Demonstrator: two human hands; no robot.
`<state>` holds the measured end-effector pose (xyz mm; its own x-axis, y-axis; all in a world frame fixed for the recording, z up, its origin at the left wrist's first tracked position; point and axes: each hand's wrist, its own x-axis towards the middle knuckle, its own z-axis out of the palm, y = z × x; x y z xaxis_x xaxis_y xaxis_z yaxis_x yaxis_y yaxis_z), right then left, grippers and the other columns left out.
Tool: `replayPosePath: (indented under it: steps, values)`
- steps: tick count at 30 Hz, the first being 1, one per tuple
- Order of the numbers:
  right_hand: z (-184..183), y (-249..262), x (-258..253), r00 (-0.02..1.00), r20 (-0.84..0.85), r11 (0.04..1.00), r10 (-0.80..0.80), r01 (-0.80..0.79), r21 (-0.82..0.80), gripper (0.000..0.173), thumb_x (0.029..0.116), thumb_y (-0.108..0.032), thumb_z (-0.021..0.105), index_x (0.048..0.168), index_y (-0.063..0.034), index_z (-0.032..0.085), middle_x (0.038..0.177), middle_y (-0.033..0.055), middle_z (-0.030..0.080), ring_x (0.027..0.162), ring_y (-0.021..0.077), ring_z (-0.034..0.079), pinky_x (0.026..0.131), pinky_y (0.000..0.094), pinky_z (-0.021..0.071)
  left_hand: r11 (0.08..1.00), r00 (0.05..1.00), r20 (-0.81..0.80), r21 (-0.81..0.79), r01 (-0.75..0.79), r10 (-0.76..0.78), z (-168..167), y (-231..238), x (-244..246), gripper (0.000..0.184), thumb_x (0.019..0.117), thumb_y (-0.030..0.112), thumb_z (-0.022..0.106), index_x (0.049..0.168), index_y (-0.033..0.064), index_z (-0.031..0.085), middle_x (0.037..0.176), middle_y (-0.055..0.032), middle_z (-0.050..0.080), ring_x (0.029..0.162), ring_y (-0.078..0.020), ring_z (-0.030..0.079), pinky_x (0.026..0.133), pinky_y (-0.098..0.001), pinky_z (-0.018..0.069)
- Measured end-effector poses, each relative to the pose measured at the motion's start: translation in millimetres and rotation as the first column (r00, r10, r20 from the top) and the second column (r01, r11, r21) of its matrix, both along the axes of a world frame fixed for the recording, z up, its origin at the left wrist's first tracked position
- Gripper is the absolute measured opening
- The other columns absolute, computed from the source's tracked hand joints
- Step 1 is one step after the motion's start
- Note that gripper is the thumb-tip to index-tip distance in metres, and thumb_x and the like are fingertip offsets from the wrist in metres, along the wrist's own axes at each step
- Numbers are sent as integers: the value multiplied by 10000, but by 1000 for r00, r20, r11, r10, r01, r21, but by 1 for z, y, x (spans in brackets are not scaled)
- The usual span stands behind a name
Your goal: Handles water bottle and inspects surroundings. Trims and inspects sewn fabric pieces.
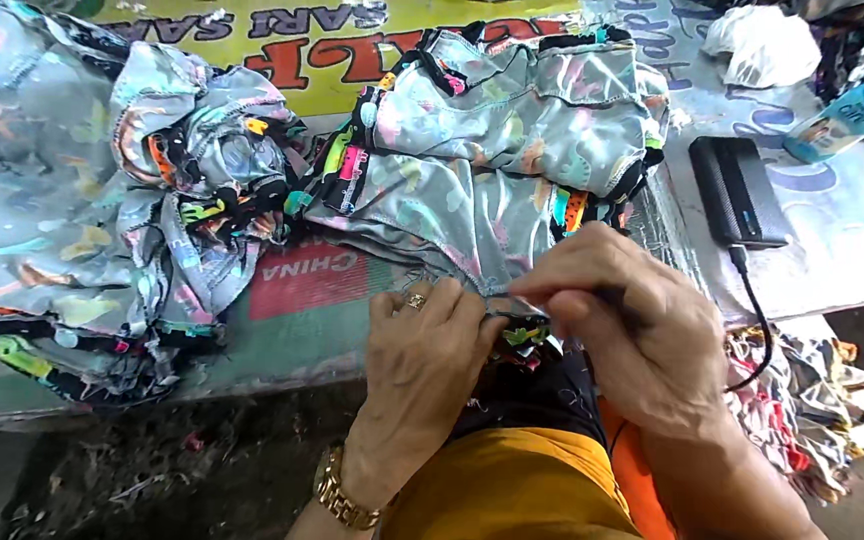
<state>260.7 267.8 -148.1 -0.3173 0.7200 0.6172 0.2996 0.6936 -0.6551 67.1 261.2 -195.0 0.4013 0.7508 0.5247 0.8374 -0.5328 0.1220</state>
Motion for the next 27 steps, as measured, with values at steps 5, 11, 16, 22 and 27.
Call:
replayPosePath:
  steps: [5,11,16,22,27]
  values:
    - [-34,24,-17,967,-247,911,64,-158,-381,206,1067,-105,462,1094,-24,649,707,-14,566,524,35,505,470,170,454,997,995,83,-56,-54,59,-6,-4,-1,310,1001,386,625,1020,80,670,826,-71,641,737,-234,614,732,-447,417]
    - [-37,18,-1,993,-63,913,102,-118,-391,125,1026,-101,569,1028,-63,688,841,-21,616,636,17,559,545,147,489,982,929,370,-180,64,7,-11,-7,-13,167,994,258,658,916,136,741,871,16,697,846,-107,638,801,-372,438]
    - [-39,21,2,976,26,921,216,-195,-338,121,948,-129,711,1033,-42,715,928,-6,637,790,23,614,678,152,544,989,917,398,-132,69,-10,-11,-11,-18,219,1040,274,602,932,106,693,853,5,695,821,-86,611,830,-339,410]
    - [-40,17,-10,983,130,965,131,-96,-244,105,940,-154,720,1011,-80,742,910,-21,648,792,15,618,660,167,528,991,896,443,-103,90,-36,-5,-14,-12,237,1066,273,554,947,93,654,875,-9,688,879,-74,619,855,-304,424]
    - [-45,14,-8,992,94,970,88,-64,-233,69,948,-56,622,958,-51,690,820,-22,646,723,2,603,635,154,512,977,805,586,-105,188,-92,-10,-3,-1,223,1011,308,657,1087,115,576,1120,-13,645,1108,-89,606,939,-278,493]
